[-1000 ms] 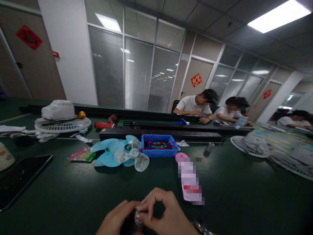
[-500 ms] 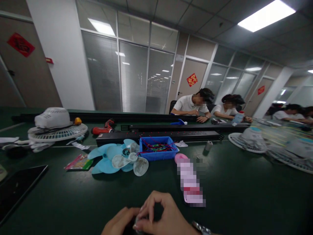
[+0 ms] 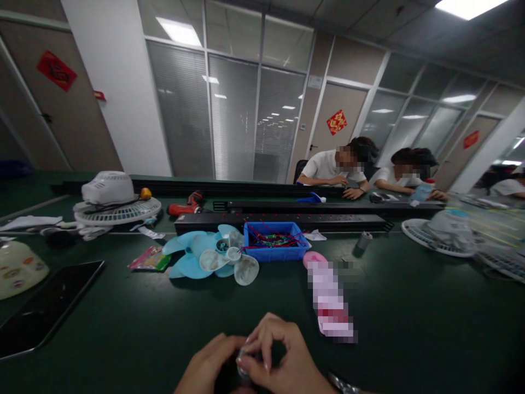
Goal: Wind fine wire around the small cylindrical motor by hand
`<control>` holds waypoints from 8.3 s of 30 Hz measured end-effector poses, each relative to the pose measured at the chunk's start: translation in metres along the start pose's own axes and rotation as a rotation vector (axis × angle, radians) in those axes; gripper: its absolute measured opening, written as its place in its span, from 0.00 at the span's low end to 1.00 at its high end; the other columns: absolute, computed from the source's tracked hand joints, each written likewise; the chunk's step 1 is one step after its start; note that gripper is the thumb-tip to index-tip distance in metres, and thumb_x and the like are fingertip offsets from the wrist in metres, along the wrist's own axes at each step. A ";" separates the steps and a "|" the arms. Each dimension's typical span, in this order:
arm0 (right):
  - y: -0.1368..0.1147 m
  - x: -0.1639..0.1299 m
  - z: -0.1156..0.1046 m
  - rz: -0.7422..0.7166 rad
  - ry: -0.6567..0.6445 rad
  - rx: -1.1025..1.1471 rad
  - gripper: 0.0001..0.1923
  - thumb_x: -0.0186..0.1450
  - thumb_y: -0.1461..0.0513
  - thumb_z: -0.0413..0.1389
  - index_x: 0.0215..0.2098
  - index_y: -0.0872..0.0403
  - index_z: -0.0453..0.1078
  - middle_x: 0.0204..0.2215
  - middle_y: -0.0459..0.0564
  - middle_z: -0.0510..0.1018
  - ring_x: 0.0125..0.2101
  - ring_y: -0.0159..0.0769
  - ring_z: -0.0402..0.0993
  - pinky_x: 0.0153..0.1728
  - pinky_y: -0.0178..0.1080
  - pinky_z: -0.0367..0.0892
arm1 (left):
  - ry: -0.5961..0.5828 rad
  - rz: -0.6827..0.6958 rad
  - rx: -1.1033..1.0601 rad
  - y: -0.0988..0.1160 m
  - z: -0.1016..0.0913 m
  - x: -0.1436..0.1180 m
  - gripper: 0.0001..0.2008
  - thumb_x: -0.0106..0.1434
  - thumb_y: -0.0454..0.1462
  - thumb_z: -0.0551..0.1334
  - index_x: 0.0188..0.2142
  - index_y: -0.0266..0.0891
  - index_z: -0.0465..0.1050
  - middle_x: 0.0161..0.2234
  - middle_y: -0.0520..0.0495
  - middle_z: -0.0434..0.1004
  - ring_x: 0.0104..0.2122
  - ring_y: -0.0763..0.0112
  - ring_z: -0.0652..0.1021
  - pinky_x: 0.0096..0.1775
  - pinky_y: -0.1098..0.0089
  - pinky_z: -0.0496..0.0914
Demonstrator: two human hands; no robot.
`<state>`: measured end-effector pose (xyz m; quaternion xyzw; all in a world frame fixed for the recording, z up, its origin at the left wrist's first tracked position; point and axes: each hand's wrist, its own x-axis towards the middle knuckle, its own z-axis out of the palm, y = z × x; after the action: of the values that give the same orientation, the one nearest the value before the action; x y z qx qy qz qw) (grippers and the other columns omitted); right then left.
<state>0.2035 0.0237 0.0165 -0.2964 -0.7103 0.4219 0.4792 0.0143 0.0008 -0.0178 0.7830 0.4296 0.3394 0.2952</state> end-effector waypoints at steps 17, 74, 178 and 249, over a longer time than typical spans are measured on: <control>-0.005 -0.003 0.000 -0.036 -0.002 -0.048 0.17 0.57 0.69 0.64 0.18 0.54 0.61 0.28 0.47 0.82 0.33 0.34 0.79 0.36 0.36 0.70 | -0.030 -0.048 -0.035 0.017 -0.003 0.002 0.20 0.55 0.30 0.69 0.47 0.43 0.74 0.41 0.47 0.80 0.40 0.60 0.79 0.41 0.65 0.73; -0.026 0.012 -0.005 0.026 -0.231 -0.049 0.14 0.60 0.66 0.65 0.21 0.55 0.66 0.32 0.50 0.84 0.34 0.35 0.77 0.38 0.37 0.67 | -0.133 -0.215 -0.038 0.009 -0.015 -0.004 0.13 0.55 0.35 0.70 0.41 0.44 0.76 0.37 0.50 0.78 0.38 0.60 0.78 0.39 0.67 0.70; -0.021 0.019 -0.013 -0.116 -0.341 -0.093 0.14 0.60 0.70 0.63 0.20 0.56 0.66 0.32 0.50 0.84 0.37 0.36 0.80 0.41 0.38 0.68 | -0.124 0.003 0.039 -0.002 -0.015 -0.004 0.15 0.58 0.34 0.71 0.44 0.43 0.73 0.37 0.49 0.75 0.36 0.61 0.76 0.37 0.67 0.69; -0.023 0.007 -0.001 0.160 -0.134 -0.100 0.16 0.56 0.65 0.67 0.20 0.55 0.64 0.27 0.47 0.81 0.33 0.37 0.80 0.38 0.39 0.70 | -0.139 -0.020 0.029 0.007 -0.020 -0.004 0.18 0.59 0.36 0.71 0.48 0.45 0.72 0.39 0.49 0.76 0.38 0.61 0.76 0.40 0.65 0.70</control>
<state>0.2012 0.0191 0.0406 -0.3471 -0.7349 0.4416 0.3801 0.0001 -0.0019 -0.0017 0.8047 0.4206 0.2749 0.3162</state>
